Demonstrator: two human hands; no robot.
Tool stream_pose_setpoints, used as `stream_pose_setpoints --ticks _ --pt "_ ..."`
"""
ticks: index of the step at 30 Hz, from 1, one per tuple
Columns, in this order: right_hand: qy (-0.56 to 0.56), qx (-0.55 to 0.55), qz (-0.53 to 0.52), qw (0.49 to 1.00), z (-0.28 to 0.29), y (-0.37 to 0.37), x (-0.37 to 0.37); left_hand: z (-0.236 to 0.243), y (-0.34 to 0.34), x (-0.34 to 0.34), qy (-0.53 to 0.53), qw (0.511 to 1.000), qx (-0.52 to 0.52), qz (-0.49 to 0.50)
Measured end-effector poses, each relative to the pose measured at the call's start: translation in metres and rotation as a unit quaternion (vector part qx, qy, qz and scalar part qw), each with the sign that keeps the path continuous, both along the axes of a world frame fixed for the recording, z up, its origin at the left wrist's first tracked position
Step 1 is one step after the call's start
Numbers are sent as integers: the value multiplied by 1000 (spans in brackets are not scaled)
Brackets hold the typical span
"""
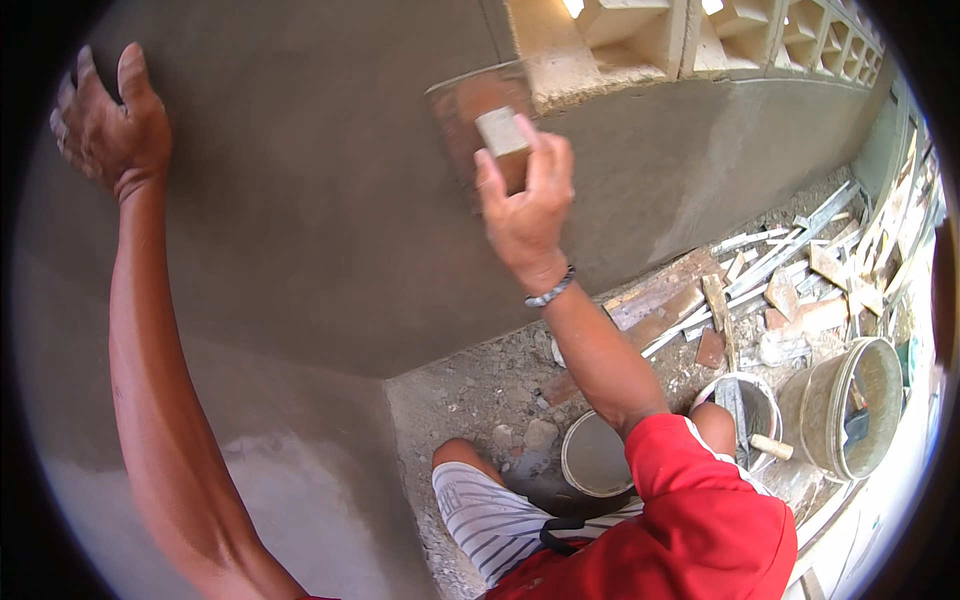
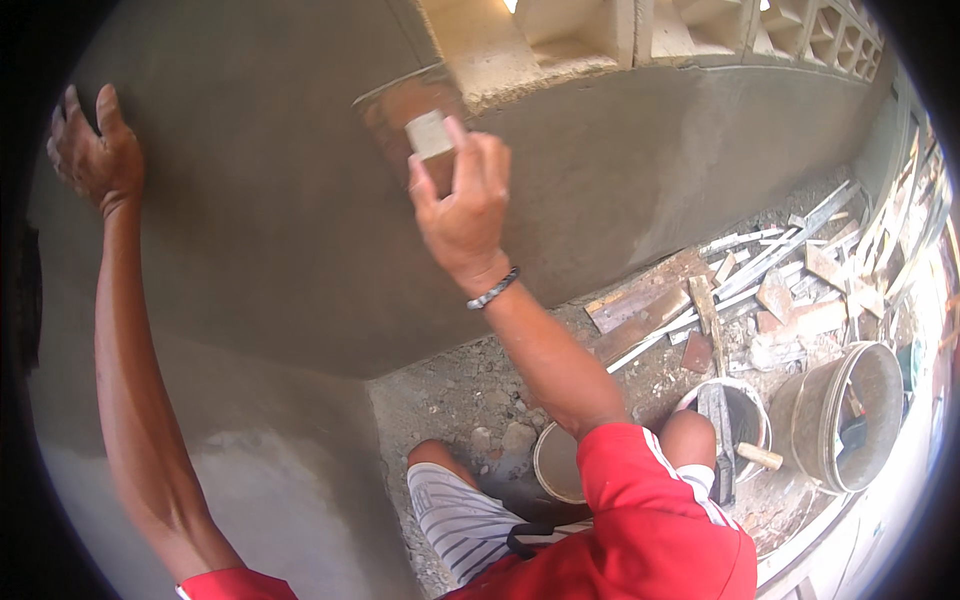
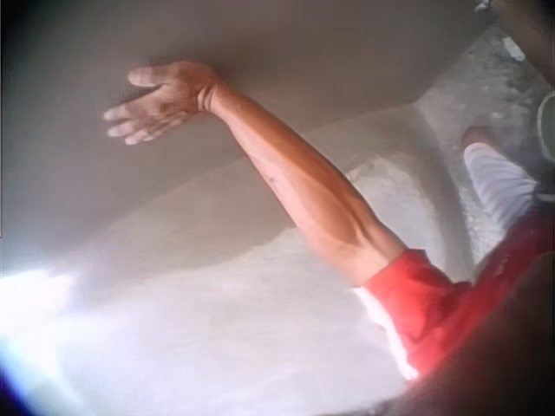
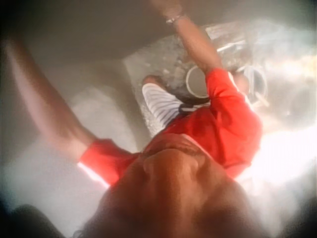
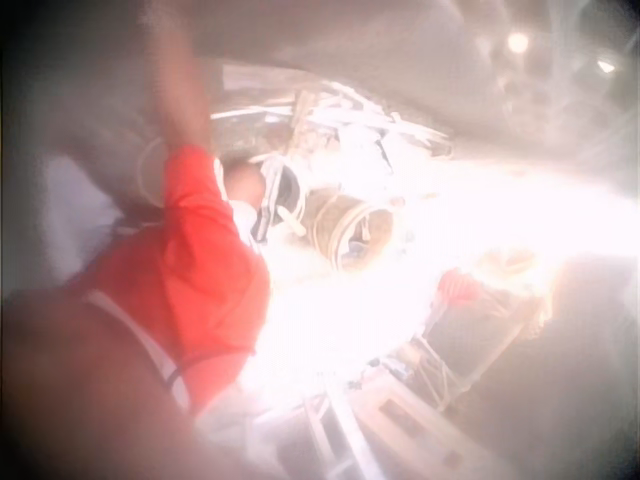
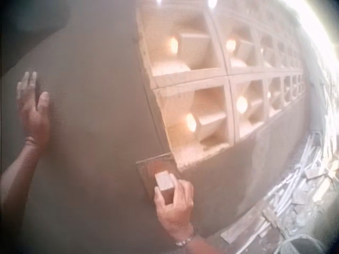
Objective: The person applies and smooths plaster onto a wall using a trowel and a float. They repeatedly scoop material from a bucket, spread it on the wall, and smooth the surface to create an even finish.
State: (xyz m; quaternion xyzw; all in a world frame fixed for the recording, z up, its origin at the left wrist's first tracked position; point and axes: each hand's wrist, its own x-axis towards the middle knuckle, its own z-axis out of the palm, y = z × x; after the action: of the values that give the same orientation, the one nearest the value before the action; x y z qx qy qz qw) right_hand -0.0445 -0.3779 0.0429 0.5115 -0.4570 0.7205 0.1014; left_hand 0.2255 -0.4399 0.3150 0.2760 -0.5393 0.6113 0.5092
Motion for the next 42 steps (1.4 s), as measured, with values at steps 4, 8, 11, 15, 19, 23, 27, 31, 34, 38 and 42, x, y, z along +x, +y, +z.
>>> stream_pose_setpoints --ticks 4,8,11,15,19,23,27,31,34,38,42 --pt "121 49 110 985 -34 26 25 -5 4 3 28 999 37 22" --pt "13 -20 57 998 -26 28 2 -8 8 2 49 997 60 30" --pt "-41 -37 0 998 16 12 -20 -6 12 -3 49 996 63 42" --pt "45 5 45 998 -2 12 16 -7 14 -9 60 994 72 59" --pt "157 51 145 976 -13 42 21 -11 16 -7 72 992 83 66" --pt "-13 -76 26 997 63 15 -18 -13 17 0 77 991 86 68" --pt "30 -30 14 999 89 -4 -2 -10 11 -11 69 993 77 59" --pt "182 42 127 974 45 28 33 -11 16 -7 76 992 75 61" --pt "151 -31 88 984 70 25 10 -16 13 -4 84 992 70 59" --pt "65 -79 -22 995 155 2 -30 -13 15 -9 83 992 68 61" --pt "206 -27 -27 978 123 0 18 -12 16 -10 88 993 71 45"
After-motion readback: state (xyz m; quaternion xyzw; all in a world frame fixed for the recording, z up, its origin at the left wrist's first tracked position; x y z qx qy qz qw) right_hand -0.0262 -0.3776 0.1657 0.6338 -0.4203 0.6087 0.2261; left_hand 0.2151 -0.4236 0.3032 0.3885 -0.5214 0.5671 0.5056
